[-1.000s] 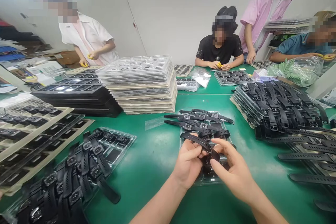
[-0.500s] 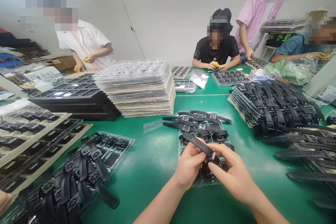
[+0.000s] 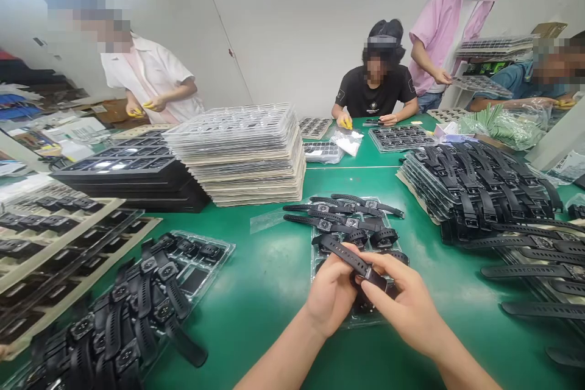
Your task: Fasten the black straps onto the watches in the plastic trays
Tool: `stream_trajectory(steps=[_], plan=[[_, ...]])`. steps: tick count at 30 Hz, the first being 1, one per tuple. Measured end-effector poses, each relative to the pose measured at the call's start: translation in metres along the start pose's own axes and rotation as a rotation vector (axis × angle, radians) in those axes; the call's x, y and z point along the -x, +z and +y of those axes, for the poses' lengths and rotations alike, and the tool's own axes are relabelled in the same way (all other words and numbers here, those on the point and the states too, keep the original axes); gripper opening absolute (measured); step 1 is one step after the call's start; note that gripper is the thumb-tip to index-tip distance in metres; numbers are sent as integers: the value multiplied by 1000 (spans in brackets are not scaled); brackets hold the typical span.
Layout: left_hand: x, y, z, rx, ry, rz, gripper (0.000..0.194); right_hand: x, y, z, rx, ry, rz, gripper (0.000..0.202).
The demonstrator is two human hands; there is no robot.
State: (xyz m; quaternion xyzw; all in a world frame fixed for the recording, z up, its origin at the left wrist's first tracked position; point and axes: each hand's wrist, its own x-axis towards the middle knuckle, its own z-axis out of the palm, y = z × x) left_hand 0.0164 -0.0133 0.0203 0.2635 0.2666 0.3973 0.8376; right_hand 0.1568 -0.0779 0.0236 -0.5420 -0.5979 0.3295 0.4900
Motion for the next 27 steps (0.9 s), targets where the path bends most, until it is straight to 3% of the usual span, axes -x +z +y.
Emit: stream_trajectory(steps=[7, 12, 15, 17, 20, 27], plan=[[3, -4, 0, -118, 43, -80, 24, 3, -1, 0, 23, -31, 18, 32], [7, -10, 0, -429, 368, -127, 19, 2, -4, 4, 174, -137, 85, 31], [9, -10, -1, -603, 439, -120, 12, 2, -3, 7, 199, -142, 104, 39], [10, -10, -2, -714, 460, -110, 10, 3, -1, 9, 180, -145, 126, 33], [11, -10, -5, -852, 517, -68, 7, 4, 1, 13, 101, -94, 184, 24], [11, -8, -5, -981, 639, -24, 7, 6, 3, 19, -82, 91, 297, 29]])
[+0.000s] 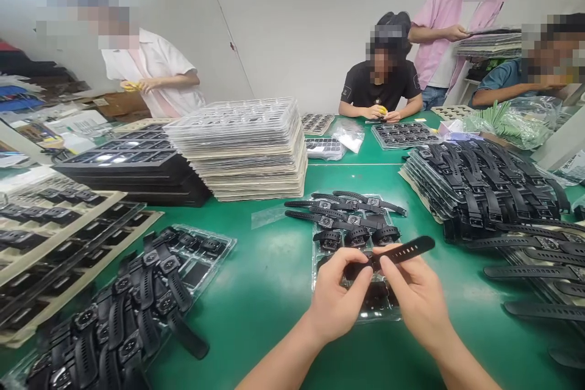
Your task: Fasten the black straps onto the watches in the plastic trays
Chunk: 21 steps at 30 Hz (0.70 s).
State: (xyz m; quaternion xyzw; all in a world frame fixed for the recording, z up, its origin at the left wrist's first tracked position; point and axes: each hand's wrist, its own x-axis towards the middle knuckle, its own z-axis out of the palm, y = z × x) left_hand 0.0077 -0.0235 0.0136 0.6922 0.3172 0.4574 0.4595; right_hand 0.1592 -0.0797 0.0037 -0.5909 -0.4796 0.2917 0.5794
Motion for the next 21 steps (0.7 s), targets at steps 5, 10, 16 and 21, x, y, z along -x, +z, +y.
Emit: stream_trajectory(steps=[5, 10, 16, 21], plan=[[1, -2, 4, -57, -17, 36, 6, -3, 1, -6, -138, 169, 21, 37], [-1, -4, 8, -70, -113, 38, 5, -8, 2, -9, -319, 250, 25, 40], [-8, -5, 10, 160, -264, 7, 8, -10, 2, -6, -509, 314, 33, 39], [-9, -4, 13, 148, -266, 12, 9, -8, 5, -7, -402, 265, 57, 40]])
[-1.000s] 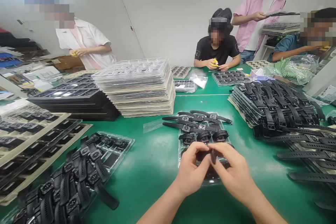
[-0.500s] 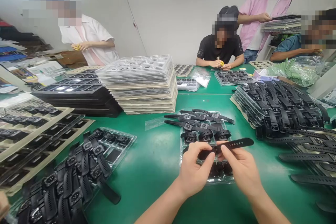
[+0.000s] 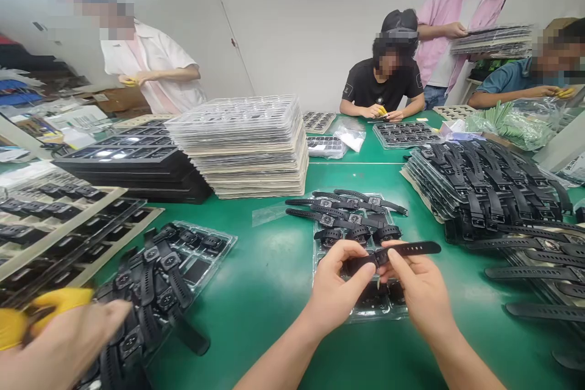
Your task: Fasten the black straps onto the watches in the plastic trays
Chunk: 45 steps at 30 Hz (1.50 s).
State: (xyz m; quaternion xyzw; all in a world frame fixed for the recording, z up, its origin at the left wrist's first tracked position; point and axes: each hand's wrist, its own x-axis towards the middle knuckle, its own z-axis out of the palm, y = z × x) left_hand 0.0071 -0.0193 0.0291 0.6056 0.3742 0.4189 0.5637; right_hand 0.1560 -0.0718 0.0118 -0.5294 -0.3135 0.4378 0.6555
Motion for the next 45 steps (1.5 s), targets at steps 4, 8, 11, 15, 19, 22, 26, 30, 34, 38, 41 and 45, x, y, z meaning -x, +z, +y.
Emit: stream_trajectory(steps=[4, 8, 11, 15, 19, 22, 26, 30, 34, 38, 41, 45], plan=[[0, 2, 2, -9, -16, 14, 12, 4, 2, 2, 131, -56, 11, 41], [-2, 2, 2, -16, -37, 48, 12, 5, 2, 3, 159, -64, -10, 42], [-4, 1, 2, 74, -76, 17, 15, 4, 0, 3, 142, -54, -11, 40], [-6, -2, 2, 322, -170, -97, 31, 2, -1, -2, 47, -12, -42, 38], [-7, -1, 1, 568, -205, -236, 44, 0, 1, -7, -126, 102, -106, 38], [-7, 1, -1, 653, -203, -263, 46, 1, 1, -7, -72, 74, -112, 38], [-7, 2, -6, 641, -219, -163, 46, 6, 0, -3, 198, -134, -20, 29], [-6, 3, -8, 573, -249, -77, 46, 10, -3, 2, 343, -297, -14, 20], [-7, 5, -7, 526, -251, -9, 46, 10, -5, 2, 457, -416, -5, 18], [-7, 6, -8, 497, -232, 11, 43, 8, -5, 3, 490, -395, 9, 18], [-7, 7, -9, 458, -213, 14, 41, 6, -5, 4, 475, -343, -20, 19], [-4, 6, -8, 418, -226, -15, 38, 5, -4, 6, 402, -198, -46, 26]])
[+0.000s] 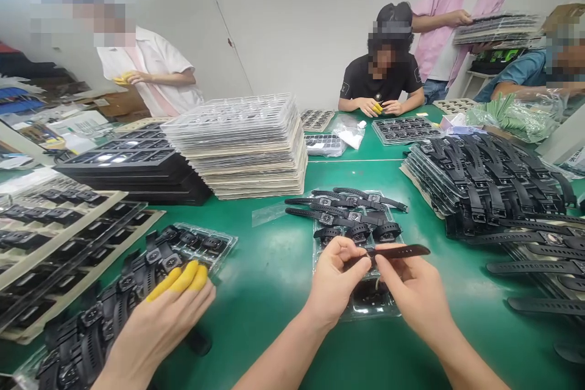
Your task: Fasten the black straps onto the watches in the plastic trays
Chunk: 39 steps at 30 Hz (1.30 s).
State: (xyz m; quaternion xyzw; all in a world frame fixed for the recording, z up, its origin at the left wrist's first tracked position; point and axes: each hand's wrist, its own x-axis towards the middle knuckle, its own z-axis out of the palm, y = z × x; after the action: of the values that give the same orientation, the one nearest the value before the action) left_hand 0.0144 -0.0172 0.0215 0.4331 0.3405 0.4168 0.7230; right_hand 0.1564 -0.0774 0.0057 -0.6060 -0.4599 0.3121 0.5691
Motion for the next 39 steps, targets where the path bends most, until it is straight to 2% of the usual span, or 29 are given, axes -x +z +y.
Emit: stream_trajectory(steps=[5, 8, 17, 25, 27, 29, 32, 35, 39], plan=[[1, -1, 2, 126, -56, -126, 43, -4, 0, -4, -299, 163, -50, 34], [0, -1, 1, 191, -45, -141, 47, -6, 0, -7, -348, 174, -55, 35], [-3, -2, -3, 144, 28, -17, 47, 3, 1, 2, 35, -85, 3, 21], [1, 6, 0, 8, 106, 99, 40, 4, 4, 1, 152, -256, 44, 17], [3, 7, 1, -1, 130, 117, 40, 3, 3, -2, 164, -341, -8, 22], [3, 7, 2, 47, 106, 83, 42, 2, 0, -4, 194, -425, -107, 32], [2, 3, 3, 193, -14, -57, 48, 0, -4, -6, 221, -484, -207, 40], [2, -2, 6, 308, -94, -143, 52, -3, -7, -4, 136, -415, -258, 39], [2, -5, 9, 336, -131, -109, 55, -4, -11, -2, 124, -264, -283, 44]])
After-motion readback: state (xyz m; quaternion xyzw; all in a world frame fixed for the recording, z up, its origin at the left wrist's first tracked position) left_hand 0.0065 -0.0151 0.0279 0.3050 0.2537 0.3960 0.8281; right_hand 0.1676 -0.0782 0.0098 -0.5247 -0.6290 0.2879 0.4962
